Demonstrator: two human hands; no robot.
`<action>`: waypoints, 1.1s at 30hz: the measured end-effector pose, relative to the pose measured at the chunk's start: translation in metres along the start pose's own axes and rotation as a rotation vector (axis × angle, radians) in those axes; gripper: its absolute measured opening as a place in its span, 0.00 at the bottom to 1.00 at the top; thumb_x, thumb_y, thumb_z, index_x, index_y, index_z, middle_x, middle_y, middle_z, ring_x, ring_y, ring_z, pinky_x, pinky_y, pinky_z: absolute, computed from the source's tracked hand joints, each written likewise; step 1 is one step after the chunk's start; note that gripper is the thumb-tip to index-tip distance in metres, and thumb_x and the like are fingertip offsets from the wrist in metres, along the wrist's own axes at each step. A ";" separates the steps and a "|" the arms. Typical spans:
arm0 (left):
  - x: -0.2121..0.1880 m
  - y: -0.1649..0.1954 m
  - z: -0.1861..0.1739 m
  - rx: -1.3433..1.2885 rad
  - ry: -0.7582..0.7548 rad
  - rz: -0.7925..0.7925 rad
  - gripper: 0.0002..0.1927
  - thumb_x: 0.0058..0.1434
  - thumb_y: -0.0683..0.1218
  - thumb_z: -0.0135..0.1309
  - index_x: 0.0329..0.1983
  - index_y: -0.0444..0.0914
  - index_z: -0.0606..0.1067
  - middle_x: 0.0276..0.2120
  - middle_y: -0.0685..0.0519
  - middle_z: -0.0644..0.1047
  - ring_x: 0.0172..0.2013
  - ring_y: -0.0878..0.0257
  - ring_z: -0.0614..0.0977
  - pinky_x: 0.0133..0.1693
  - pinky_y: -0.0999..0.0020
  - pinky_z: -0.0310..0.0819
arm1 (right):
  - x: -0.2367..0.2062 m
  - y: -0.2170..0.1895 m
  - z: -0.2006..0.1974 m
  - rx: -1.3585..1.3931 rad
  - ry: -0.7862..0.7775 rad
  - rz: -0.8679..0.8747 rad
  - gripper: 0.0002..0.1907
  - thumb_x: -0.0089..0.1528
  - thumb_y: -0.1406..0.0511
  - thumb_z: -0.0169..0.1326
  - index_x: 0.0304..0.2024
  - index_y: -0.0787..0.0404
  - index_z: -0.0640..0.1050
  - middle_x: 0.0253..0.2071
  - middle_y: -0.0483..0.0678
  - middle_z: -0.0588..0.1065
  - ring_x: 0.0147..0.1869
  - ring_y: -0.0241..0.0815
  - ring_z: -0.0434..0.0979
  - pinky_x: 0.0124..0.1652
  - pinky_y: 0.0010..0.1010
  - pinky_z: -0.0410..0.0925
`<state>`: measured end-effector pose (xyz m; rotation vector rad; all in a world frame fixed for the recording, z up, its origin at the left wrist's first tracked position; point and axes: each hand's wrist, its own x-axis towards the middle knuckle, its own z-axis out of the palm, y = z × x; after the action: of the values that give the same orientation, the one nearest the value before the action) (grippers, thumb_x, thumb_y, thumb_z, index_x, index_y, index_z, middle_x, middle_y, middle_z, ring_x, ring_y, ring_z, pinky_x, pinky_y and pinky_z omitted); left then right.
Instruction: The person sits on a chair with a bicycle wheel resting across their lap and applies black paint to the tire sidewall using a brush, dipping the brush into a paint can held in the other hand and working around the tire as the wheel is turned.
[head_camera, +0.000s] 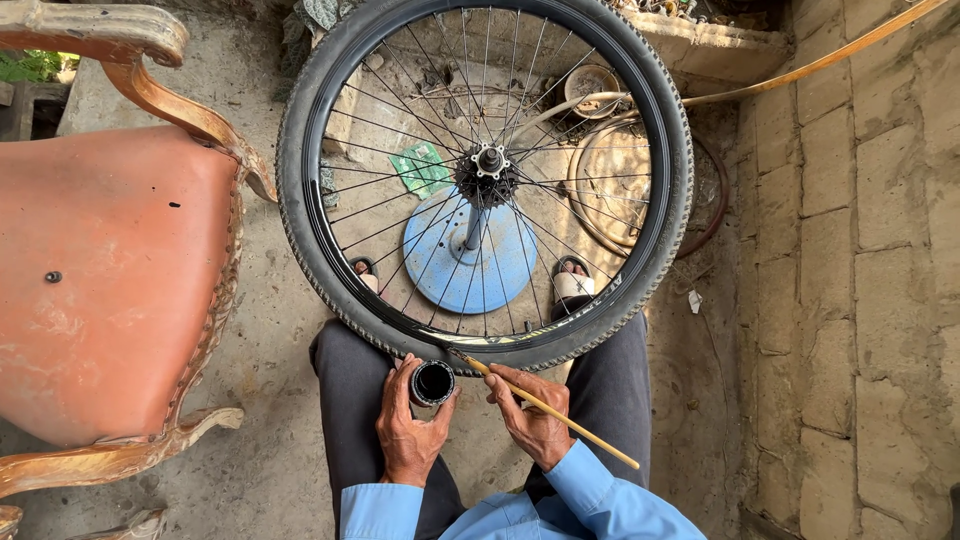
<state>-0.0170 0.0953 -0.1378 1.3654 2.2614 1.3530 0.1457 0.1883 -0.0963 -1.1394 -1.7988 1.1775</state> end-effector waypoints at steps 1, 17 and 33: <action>0.000 0.000 0.000 0.001 -0.001 -0.001 0.37 0.48 0.48 0.73 0.59 0.33 0.71 0.57 0.40 0.77 0.59 0.45 0.79 0.63 0.51 0.71 | 0.000 0.000 0.000 -0.008 -0.001 -0.005 0.12 0.63 0.66 0.61 0.46 0.67 0.84 0.32 0.53 0.85 0.30 0.37 0.88 0.26 0.24 0.79; 0.001 0.003 0.000 0.021 0.008 0.006 0.36 0.49 0.48 0.72 0.59 0.32 0.71 0.57 0.39 0.77 0.59 0.44 0.79 0.62 0.52 0.72 | -0.005 0.003 -0.010 -0.011 0.025 0.009 0.12 0.62 0.67 0.61 0.46 0.67 0.84 0.32 0.53 0.85 0.31 0.38 0.88 0.27 0.25 0.79; -0.001 0.001 0.002 0.019 0.001 -0.018 0.37 0.48 0.50 0.72 0.59 0.32 0.71 0.57 0.40 0.76 0.59 0.43 0.78 0.61 0.53 0.73 | -0.010 -0.011 -0.033 0.068 0.064 0.104 0.11 0.61 0.67 0.61 0.43 0.68 0.83 0.28 0.49 0.83 0.28 0.35 0.84 0.26 0.23 0.76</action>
<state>-0.0148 0.0958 -0.1386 1.3470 2.2872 1.3308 0.1749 0.1876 -0.0755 -1.2296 -1.6560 1.2391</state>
